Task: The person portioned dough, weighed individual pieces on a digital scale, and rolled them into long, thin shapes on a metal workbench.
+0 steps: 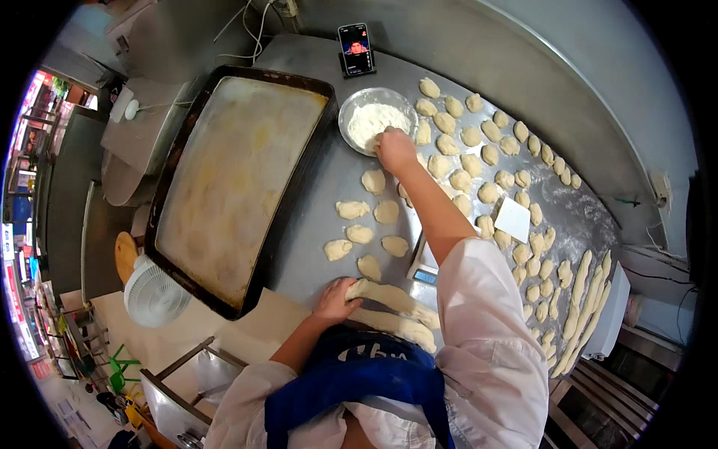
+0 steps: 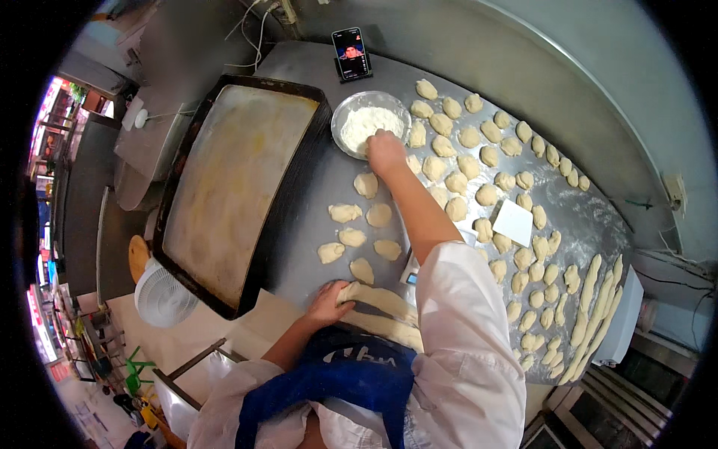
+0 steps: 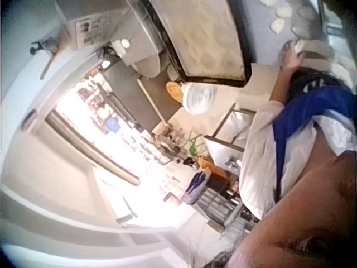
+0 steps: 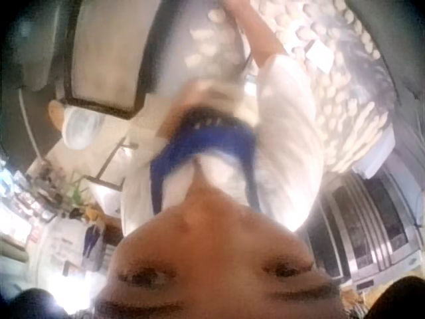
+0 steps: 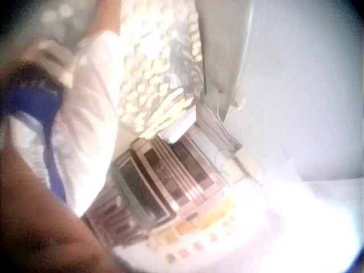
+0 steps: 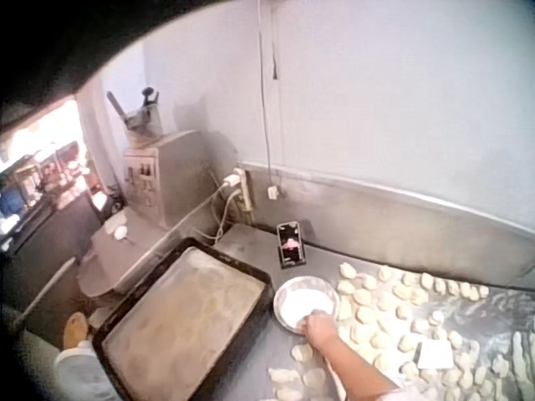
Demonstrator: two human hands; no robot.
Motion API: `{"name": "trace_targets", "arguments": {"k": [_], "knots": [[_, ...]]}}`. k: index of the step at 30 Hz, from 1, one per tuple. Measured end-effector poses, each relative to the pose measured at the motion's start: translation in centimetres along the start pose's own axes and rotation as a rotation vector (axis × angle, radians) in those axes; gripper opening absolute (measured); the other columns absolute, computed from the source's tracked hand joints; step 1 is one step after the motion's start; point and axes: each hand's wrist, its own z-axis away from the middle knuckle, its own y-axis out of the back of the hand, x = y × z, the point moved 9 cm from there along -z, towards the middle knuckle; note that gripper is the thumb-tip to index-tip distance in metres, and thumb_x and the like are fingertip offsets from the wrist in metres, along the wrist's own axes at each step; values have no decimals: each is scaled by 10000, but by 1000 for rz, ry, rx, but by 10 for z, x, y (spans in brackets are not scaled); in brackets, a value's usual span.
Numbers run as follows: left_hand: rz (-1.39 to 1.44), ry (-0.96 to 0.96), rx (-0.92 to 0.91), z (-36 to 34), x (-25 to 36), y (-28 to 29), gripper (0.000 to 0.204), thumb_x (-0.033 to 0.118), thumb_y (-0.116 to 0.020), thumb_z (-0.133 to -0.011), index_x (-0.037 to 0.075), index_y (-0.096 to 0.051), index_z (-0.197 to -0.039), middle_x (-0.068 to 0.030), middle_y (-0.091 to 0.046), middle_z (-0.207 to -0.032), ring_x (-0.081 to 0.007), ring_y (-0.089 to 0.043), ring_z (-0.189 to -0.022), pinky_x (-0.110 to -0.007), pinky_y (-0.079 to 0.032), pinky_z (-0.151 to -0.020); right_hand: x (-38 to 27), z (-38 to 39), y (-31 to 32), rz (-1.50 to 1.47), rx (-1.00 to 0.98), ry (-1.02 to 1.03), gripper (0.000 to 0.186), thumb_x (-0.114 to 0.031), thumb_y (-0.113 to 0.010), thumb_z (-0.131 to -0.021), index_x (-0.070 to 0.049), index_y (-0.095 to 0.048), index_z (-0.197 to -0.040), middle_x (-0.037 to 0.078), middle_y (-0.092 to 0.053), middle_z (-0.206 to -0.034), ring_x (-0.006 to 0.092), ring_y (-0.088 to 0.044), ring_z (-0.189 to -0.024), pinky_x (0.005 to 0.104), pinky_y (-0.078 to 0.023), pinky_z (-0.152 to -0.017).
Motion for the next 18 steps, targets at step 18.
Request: {"name": "trace_targets", "arguments": {"k": [18], "knots": [[197,-110,79,12,49,11,342,209,-702,-852,93,-620,-1163,-126,-642,-1033,-309,-623,-977,-397,-498,-846,-59,229,-35,-1041,-328,-214,167,-136,-670,-852,-28,-721,-970,101,-698,-761,134,-649,-688,313,-520,-646]]}}
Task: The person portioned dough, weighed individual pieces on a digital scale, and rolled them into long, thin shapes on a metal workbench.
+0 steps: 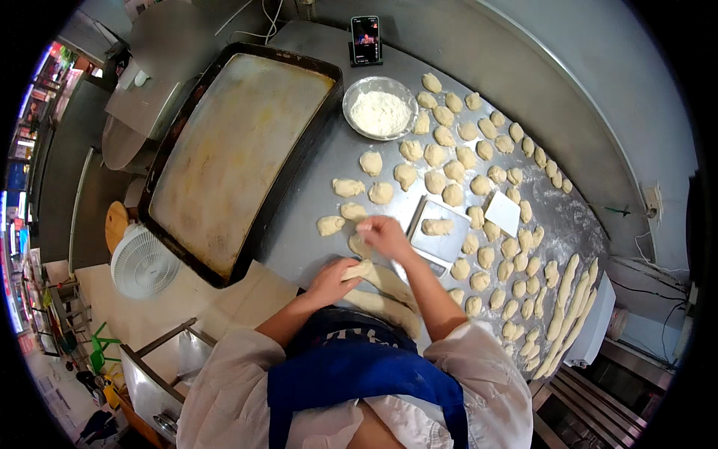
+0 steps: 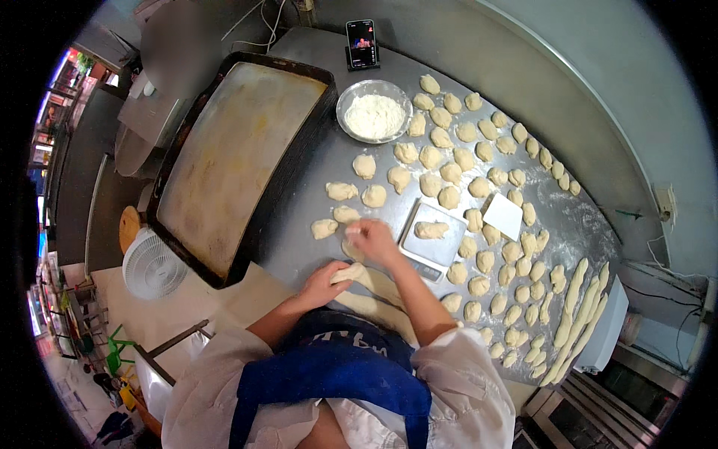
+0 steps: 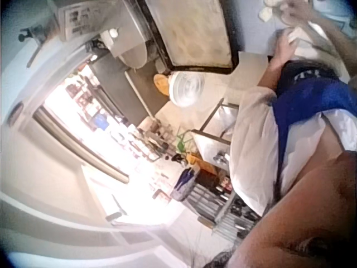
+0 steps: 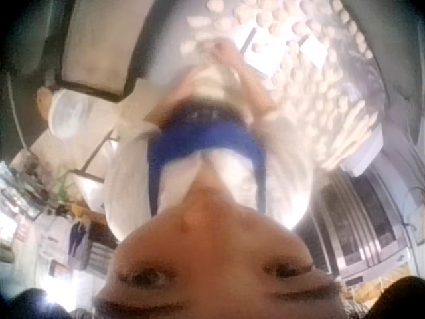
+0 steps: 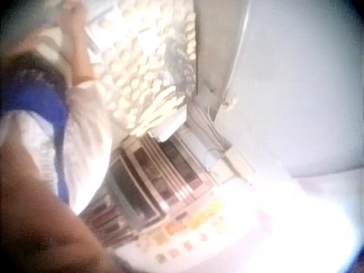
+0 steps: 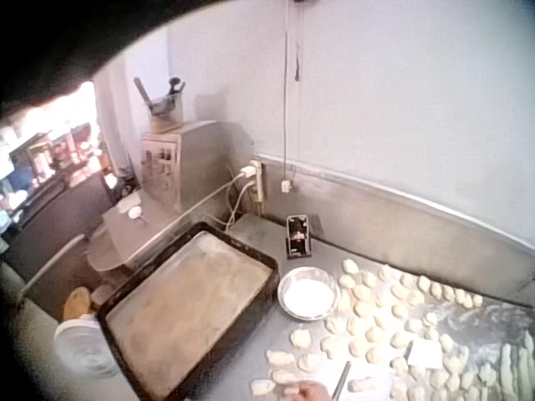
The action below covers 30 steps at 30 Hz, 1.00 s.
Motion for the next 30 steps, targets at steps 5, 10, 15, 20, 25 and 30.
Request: {"name": "trace_targets", "arguments": {"k": [5,10,15,20,25,30], "knots": [[-277,-477,-49,16,54,-17,324,110,-678,-795,145,-655,-1117,-108,-604,-1028,-324,-602,-1005,-414,-494,-868,4,73,-26,144,-173,-44,183,-164,-668,-841,-48,-738,-964,176,-704,-813,255,-686,-723,356,-523,-669],[-156,-181,162,12,13,3,306,118,-666,-836,115,-638,-1141,-95,-604,-1127,-314,-592,-1066,-405,-491,-884,0,115,21,621,-80,21,161,-186,-626,-846,-60,-722,-873,187,-671,-795,368,-663,-772,450,-526,-709],[252,139,169,-8,-83,6,324,203,-655,-890,88,-623,-1192,-120,-600,-1245,-286,-596,-1125,-383,-478,-931,43,174,56,828,123,46,130,-148,-614,-863,-61,-710,-857,159,-659,-794,355,-654,-771,479,-521,-703],[-76,141,187,0,-70,6,475,265,-669,-884,93,-540,-1307,-175,-583,-1260,-326,-563,-1178,-401,-452,-984,16,196,45,669,403,139,95,-71,-645,-841,-38,-705,-906,155,-663,-814,345,-644,-770,431,-524,-717],[-55,78,184,-10,-49,0,504,255,-668,-878,82,-520,-1327,-196,-545,-1303,-354,-520,-1226,-411,-427,-1026,-31,141,-9,564,357,386,120,-67,-660,-809,-46,-690,-923,136,-665,-854,328,-650,-817,417,-538,-733],[-499,-361,91,14,22,-26,502,154,-655,-849,84,-545,-1335,-162,-496,-1386,-326,-458,-1298,-412,-387,-1070,-6,118,-38,752,191,314,97,-80,-670,-819,-46,-685,-908,126,-664,-890,324,-648,-814,408,-544,-740]]}}
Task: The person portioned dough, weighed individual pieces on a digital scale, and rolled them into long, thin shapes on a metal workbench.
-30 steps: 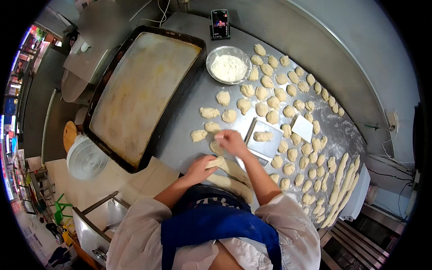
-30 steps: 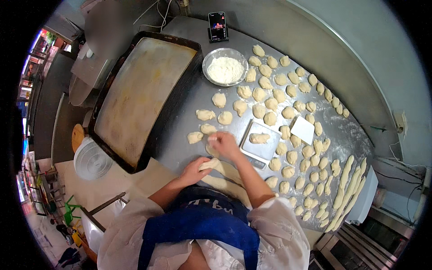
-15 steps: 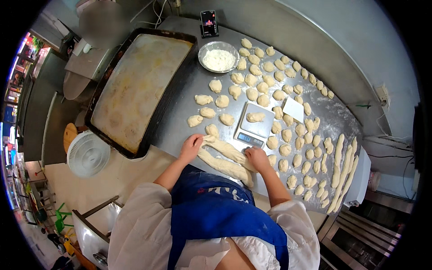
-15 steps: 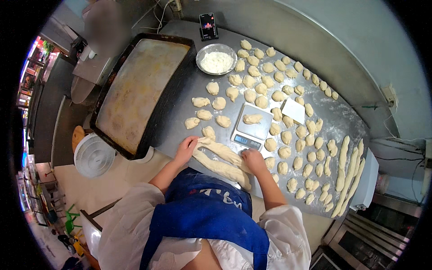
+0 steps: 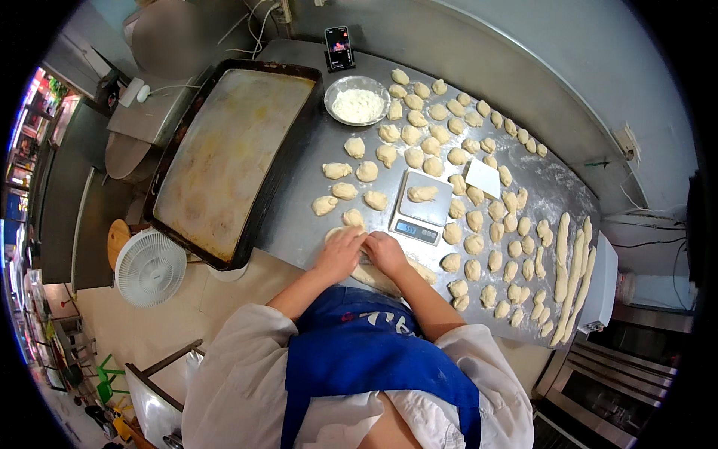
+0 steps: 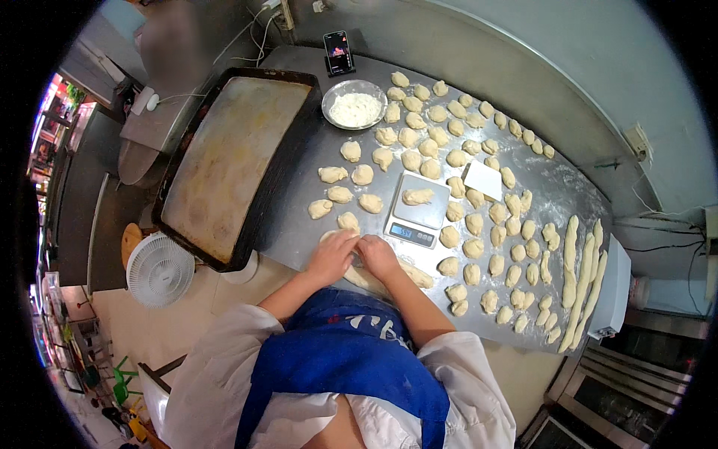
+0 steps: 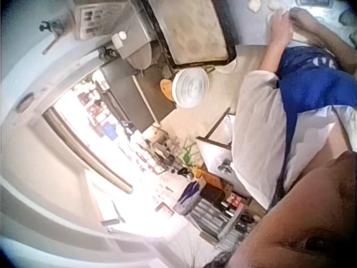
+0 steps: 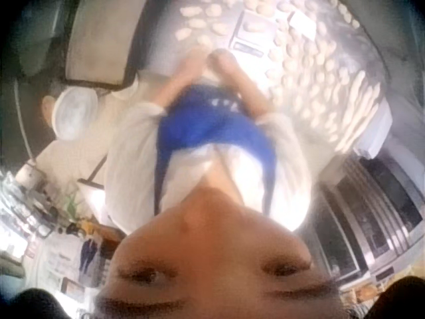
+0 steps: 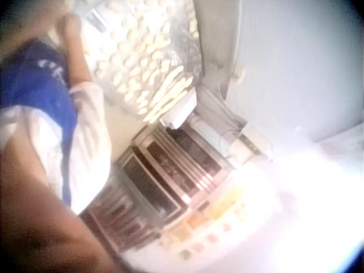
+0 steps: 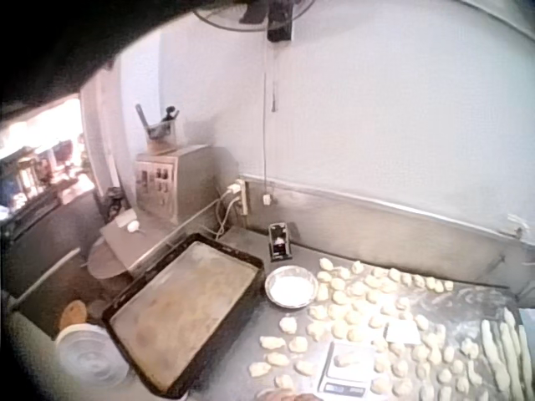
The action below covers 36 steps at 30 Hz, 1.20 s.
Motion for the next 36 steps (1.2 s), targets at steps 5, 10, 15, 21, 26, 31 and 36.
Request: {"name": "trace_targets", "arguments": {"k": [5,10,15,21,26,31,36], "knots": [[41,-109,-50,8,19,-7,403,120,-609,-853,77,-600,-1253,-134,-517,-1358,-324,-439,-1314,-454,-347,-1105,3,43,31,5,126,83,126,-102,-680,-831,-65,-691,-952,115,-678,-910,304,-652,-818,388,-547,-727],[-118,-253,-11,15,27,-9,378,136,-672,-809,111,-646,-1186,-102,-539,-1341,-295,-442,-1316,-468,-346,-1099,25,88,57,32,128,-99,277,-110,-703,-800,-63,-658,-1069,120,-647,-1040,308,-615,-967,411,-512,-827],[-190,-321,57,5,29,-8,425,131,-669,-802,109,-621,-1224,-100,-545,-1336,-277,-457,-1308,-446,-335,-1108,18,105,78,177,136,-125,474,-188,-742,-774,-83,-612,-1218,127,-619,-1089,324,-596,-973,436,-484,-845],[-202,-388,-114,-24,33,-23,415,139,-658,-795,98,-614,-1206,-77,-600,-1201,-254,-538,-1177,-431,-376,-1046,49,115,62,167,29,-277,538,-226,-768,-751,-87,-597,-1242,128,-611,-1054,335,-590,-969,436,-491,-851],[-404,-423,-114,-34,19,-38,311,150,-580,-837,92,-629,-1138,-35,-613,-1005,-245,-581,-1003,-425,-430,-910,64,114,56,81,-43,-325,521,-234,-775,-754,-94,-602,-1226,144,-616,-1042,340,-603,-980,430,-504,-845],[-439,-443,-362,-27,19,-42,315,151,-607,-816,88,-628,-1124,-43,-603,-977,-246,-586,-961,-375,-444,-851,67,112,83,-119,81,-410,342,-222,-729,-823,-63,-651,-1116,173,-658,-965,342,-654,-890,431,-526,-757],[-298,-362,-203,-9,24,-12,414,128,-701,-711,90,-638,-1118,-61,-589,-1032,-251,-554,-1027,-409,-424,-908,135,145,106,-179,242,-747,187,-206,-654,-907,-34,-671,-979,169,-662,-811,356,-653,-768,411,-511,-698]]}}
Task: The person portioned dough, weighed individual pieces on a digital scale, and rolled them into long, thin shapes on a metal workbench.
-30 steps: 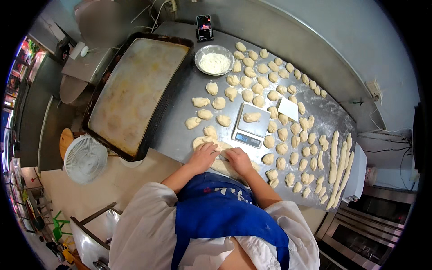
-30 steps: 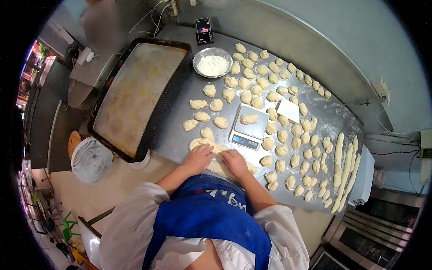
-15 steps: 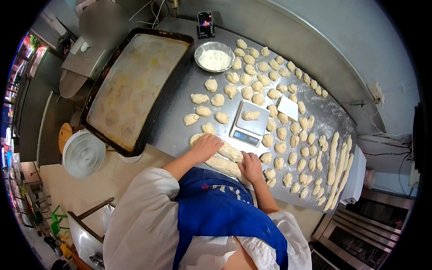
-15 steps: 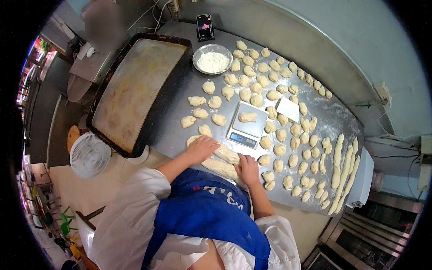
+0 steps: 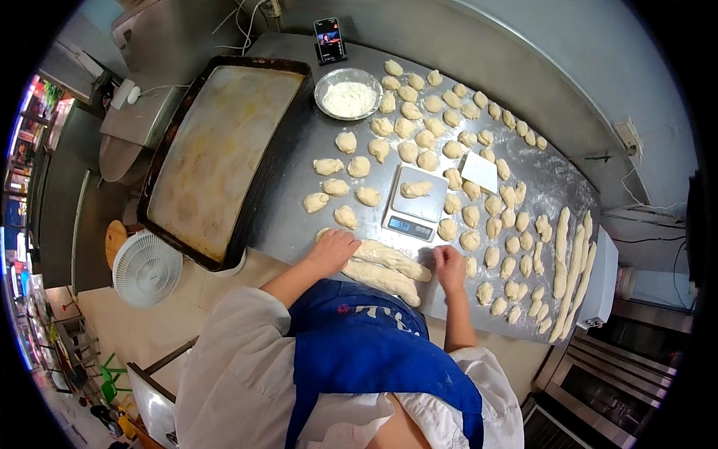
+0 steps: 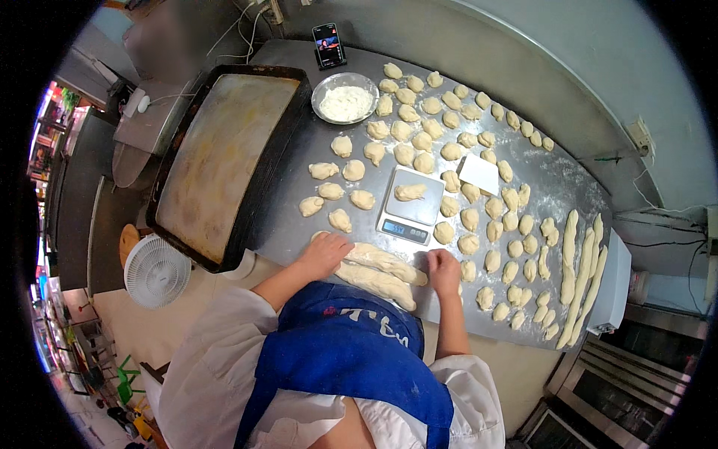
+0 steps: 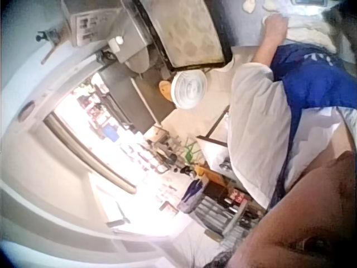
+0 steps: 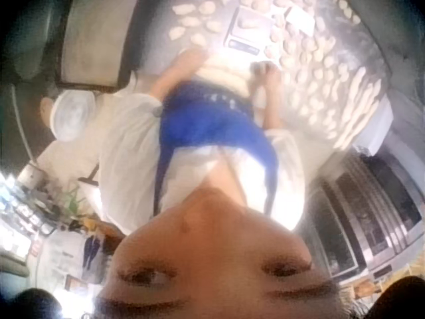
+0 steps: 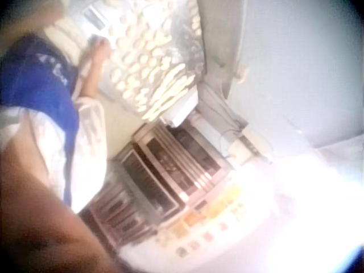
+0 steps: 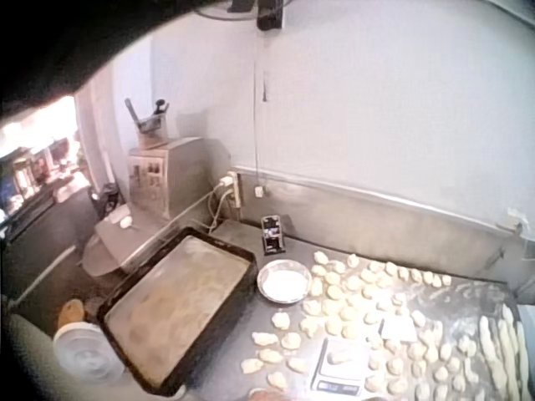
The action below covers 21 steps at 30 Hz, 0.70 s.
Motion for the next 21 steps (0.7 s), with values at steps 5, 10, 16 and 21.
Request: {"name": "trace_targets", "arguments": {"k": [5,10,16,21], "knots": [[52,134,105,5,-9,4,492,109,-698,-710,97,-632,-1198,-99,-554,-1215,-272,-488,-1190,-428,-365,-1032,16,-6,53,158,254,84,226,-228,-545,-977,-27,-611,-895,215,-627,-799,414,-608,-753,466,-472,-665],[85,144,137,7,-13,6,471,94,-662,-745,121,-637,-1215,-118,-528,-1310,-312,-474,-1235,-442,-383,-1021,53,-4,77,296,293,-31,317,-290,-467,-1012,-22,-550,-866,240,-610,-801,455,-586,-765,519,-444,-668],[85,129,98,4,-13,4,466,113,-670,-745,117,-637,-1210,-112,-529,-1305,-307,-460,-1249,-443,-378,-1029,73,2,86,351,336,-137,349,-321,-449,-1011,-22,-544,-858,255,-627,-821,473,-596,-783,547,-451,-680],[89,128,120,2,-6,9,469,104,-675,-726,98,-644,-1194,-99,-543,-1256,-272,-469,-1231,-431,-364,-1053,87,5,90,342,393,-180,399,-355,-427,-1021,-20,-619,-921,263,-647,-856,471,-608,-791,536,-457,-680]]}}
